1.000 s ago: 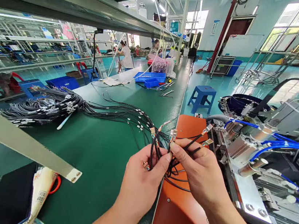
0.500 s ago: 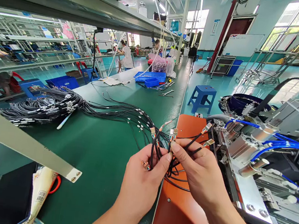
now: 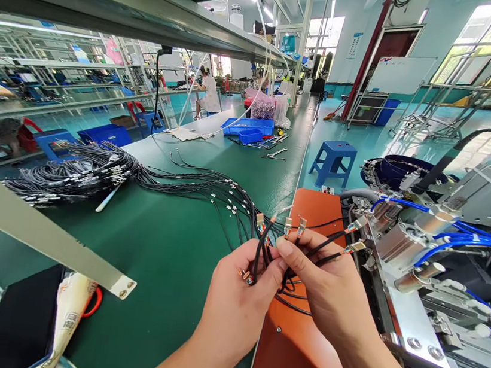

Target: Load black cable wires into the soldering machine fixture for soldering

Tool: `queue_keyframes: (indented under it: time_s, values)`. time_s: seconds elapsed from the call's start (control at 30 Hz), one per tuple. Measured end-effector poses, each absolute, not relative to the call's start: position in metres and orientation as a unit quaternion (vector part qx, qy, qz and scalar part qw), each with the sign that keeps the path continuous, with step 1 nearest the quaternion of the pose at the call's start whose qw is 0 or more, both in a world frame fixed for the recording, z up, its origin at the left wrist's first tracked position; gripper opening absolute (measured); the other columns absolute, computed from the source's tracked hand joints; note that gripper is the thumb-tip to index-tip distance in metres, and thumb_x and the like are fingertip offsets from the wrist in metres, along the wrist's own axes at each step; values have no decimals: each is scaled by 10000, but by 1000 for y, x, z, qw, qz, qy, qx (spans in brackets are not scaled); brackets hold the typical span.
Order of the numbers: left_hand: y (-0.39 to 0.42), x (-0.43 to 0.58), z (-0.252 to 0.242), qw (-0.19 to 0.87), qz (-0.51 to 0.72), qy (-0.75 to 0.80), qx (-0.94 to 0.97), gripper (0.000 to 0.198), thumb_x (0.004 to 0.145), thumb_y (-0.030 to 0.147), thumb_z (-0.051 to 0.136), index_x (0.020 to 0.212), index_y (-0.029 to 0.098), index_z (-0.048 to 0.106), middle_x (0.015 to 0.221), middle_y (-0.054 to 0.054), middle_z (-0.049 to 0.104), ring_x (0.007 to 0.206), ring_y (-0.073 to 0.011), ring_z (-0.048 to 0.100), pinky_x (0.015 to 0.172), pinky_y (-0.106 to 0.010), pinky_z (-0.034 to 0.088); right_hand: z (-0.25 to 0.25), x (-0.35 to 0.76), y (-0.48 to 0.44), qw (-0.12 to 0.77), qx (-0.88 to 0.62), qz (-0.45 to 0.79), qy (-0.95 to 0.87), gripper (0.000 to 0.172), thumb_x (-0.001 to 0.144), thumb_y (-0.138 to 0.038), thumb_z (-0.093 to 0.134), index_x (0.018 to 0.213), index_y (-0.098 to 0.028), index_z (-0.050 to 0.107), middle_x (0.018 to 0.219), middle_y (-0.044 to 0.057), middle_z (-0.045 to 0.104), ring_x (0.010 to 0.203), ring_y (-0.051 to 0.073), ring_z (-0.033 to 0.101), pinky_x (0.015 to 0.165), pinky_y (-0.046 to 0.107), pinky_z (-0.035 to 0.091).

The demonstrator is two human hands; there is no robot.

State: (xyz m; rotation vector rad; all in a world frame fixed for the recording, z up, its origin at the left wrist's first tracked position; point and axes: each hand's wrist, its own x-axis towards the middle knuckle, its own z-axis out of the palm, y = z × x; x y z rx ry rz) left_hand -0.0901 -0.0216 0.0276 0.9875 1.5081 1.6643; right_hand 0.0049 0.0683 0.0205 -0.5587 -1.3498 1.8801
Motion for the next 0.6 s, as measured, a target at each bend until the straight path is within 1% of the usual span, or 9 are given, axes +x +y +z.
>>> queue_keyframes:
  time_s: [0.13,0.23,0.37,0.5,0.6]
  values:
    - [-21,-92,26,357,644,565,372,190,915,341,652,977,167,698,820,-12,630,794,-147,574,746,-258,495,21,6,69,368,-222,716,-550,191,846,-370,759,837,-186,708,780,-7,673,716,97,587,670,207,497]
    - [-20,-94,26,387,655,539,363,224,910,348,664,1038,171,712,905,-37,674,842,-167,609,819,-299,508,22,6,69,371,-219,705,-564,178,873,-366,730,850,-194,689,808,-13,653,747,98,572,685,206,486]
    - [-18,-95,26,420,655,513,361,242,902,346,677,1053,162,722,973,-66,708,951,-208,633,909,-340,502,24,6,68,381,-208,685,-585,136,905,-340,689,856,-214,671,807,-33,601,747,89,540,680,196,465]
    - [-19,-94,29,436,644,498,385,245,915,327,661,1109,191,721,1053,-66,710,1002,-229,639,929,-347,498,26,7,67,350,-206,686,-604,120,879,-336,710,886,-216,714,823,-5,606,778,135,579,689,252,474]
    - [-20,-93,30,434,637,498,397,267,935,321,633,1170,216,706,1132,-63,694,1039,-234,626,940,-340,487,26,7,67,357,-205,673,-614,120,863,-331,721,853,-215,752,824,9,577,798,160,576,715,290,476]
